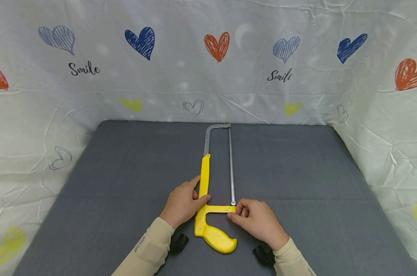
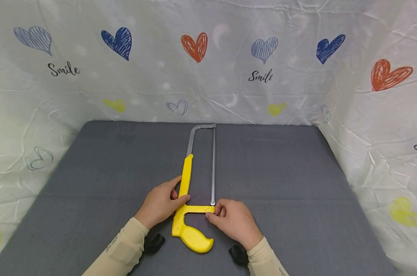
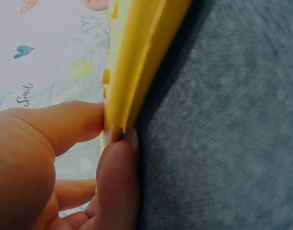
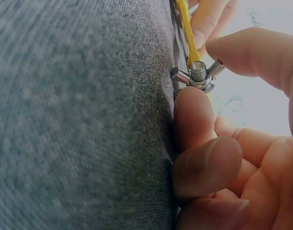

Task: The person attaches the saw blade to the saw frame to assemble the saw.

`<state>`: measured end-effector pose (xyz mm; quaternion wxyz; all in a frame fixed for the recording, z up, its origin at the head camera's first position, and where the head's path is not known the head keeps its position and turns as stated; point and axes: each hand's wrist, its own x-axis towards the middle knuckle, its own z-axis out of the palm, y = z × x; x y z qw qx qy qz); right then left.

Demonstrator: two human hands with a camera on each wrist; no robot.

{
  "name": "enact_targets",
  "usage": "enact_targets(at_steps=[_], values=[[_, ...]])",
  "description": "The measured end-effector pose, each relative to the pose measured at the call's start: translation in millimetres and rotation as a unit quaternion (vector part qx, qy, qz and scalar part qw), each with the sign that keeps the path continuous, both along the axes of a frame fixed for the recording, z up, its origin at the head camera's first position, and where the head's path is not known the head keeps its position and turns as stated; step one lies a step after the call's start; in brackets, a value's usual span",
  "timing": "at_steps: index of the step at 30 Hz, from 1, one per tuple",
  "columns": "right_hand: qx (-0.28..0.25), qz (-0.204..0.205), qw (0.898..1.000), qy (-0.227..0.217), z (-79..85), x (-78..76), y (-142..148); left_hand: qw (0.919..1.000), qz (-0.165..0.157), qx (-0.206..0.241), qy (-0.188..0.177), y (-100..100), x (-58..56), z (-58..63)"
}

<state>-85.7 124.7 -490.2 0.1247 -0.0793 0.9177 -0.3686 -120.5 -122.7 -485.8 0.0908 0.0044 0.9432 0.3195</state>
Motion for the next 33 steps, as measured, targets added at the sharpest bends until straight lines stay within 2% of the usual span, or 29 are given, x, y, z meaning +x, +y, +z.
enact_targets(at_steps=[7,33], values=[[0.003,0.006,1.0,0.018,-1.1,-0.4,0.1,1.0,-0.001,0.004,0.001,-0.2,-1.0,0.8],[0.004,0.014,1.0,0.028,-0.8,0.9,0.6,1.0,0.0,0.005,0.007,-0.5,0.2,-0.1]])
